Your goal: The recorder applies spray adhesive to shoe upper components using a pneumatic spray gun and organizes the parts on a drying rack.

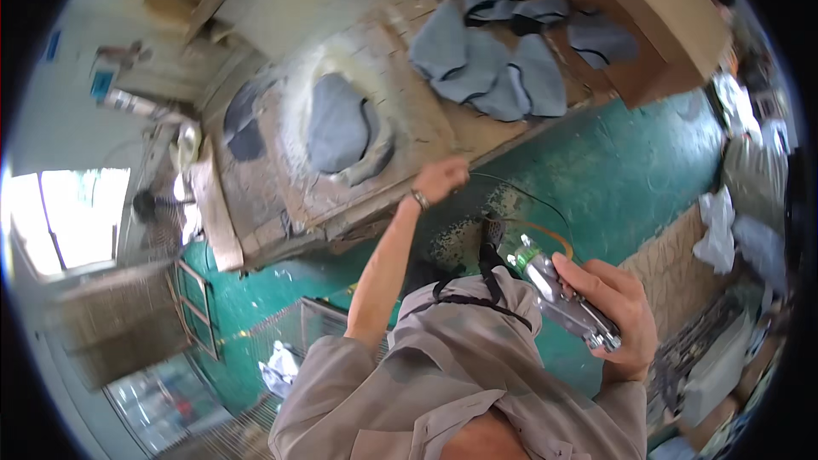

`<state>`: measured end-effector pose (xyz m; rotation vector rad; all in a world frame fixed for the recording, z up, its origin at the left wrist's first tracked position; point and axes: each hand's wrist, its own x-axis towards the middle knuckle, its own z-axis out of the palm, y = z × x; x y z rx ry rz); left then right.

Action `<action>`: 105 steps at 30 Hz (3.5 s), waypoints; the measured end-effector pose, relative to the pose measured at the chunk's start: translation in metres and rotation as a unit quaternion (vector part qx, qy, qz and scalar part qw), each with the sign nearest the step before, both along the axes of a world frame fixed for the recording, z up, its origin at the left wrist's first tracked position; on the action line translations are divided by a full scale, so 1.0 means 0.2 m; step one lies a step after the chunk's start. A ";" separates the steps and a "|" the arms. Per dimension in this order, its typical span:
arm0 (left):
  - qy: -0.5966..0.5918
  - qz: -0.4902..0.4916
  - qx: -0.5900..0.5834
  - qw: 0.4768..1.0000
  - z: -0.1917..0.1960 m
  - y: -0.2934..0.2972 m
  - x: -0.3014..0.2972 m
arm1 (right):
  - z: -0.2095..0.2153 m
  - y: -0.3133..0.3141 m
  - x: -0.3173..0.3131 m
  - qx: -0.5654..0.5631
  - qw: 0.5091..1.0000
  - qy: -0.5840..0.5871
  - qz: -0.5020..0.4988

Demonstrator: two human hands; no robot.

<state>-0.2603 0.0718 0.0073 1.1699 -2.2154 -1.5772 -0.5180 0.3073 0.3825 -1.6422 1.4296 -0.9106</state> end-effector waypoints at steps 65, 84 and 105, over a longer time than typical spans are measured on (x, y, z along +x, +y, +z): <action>-0.267 0.391 -0.320 0.820 0.30 -0.42 1.32 | 0.17 0.22 0.76 0.008 0.991 0.133 -0.004; -0.240 0.399 -0.241 0.852 0.21 -0.51 1.28 | 0.12 -0.33 0.35 -0.039 0.994 0.073 -0.065; 0.153 0.697 -0.186 0.675 0.34 0.01 1.35 | 0.30 -0.55 0.68 -0.053 0.974 0.200 0.094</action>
